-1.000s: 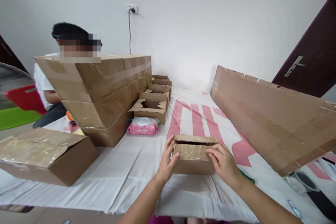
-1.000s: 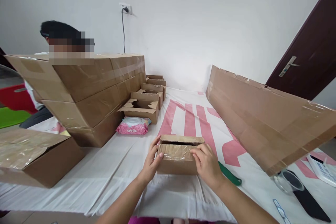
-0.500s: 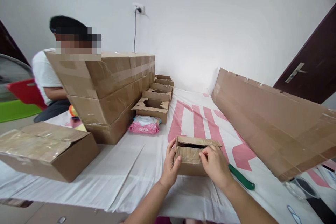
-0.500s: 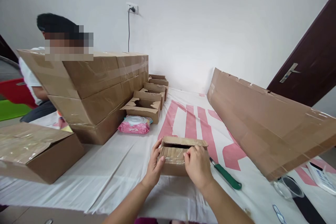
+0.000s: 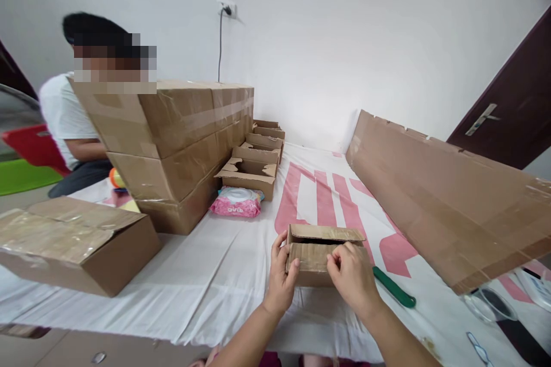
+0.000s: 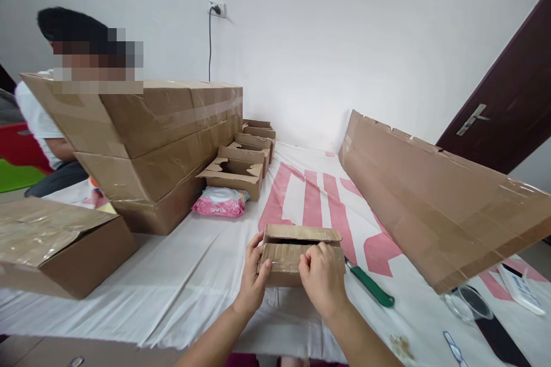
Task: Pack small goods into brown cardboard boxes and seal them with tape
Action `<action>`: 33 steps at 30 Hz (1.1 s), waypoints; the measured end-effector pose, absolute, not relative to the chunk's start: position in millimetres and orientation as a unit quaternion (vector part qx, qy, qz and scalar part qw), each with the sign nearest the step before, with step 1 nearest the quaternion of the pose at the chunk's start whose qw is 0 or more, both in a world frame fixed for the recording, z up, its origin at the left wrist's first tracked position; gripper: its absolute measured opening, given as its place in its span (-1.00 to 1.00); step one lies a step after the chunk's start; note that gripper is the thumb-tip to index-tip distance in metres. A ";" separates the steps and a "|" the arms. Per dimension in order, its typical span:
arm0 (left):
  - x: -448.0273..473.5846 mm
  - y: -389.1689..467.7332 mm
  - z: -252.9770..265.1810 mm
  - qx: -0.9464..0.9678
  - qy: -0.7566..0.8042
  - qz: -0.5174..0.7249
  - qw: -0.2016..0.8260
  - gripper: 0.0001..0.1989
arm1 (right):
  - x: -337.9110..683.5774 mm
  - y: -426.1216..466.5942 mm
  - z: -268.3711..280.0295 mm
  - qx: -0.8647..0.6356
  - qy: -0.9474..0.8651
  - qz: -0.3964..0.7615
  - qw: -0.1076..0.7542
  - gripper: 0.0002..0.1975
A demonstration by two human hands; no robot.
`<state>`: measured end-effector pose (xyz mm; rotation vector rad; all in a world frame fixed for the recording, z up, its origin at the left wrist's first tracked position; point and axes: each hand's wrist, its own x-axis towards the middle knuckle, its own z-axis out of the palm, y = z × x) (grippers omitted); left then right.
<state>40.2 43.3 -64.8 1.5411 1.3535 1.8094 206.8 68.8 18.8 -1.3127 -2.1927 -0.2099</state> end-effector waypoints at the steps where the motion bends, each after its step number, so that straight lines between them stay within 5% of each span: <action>1: 39.7 43.9 -64.2 0.551 0.487 0.646 0.203 -0.68 | 205.5 67.8 17.2 -0.476 -0.826 -0.064 0.295 -0.76; 9: 32.2 52.5 -62.8 0.561 0.493 0.631 0.210 -0.64 | 235.4 80.2 28.2 -0.426 -0.836 -0.013 0.344 -0.86; 13: 31.3 54.5 -62.9 0.562 0.495 0.628 0.214 -0.63 | 245.9 99.3 42.5 -0.310 -0.901 -0.070 0.296 -0.71; 22: 28.0 54.1 -57.9 0.580 0.494 0.615 0.203 -0.62 | 233.4 134.4 55.7 -0.050 -0.967 -0.219 0.116 -0.70; 33: 25.7 55.9 -58.4 0.589 0.515 0.588 0.203 -0.60 | 230.1 142.1 53.8 -0.050 -0.958 -0.256 0.121 -0.73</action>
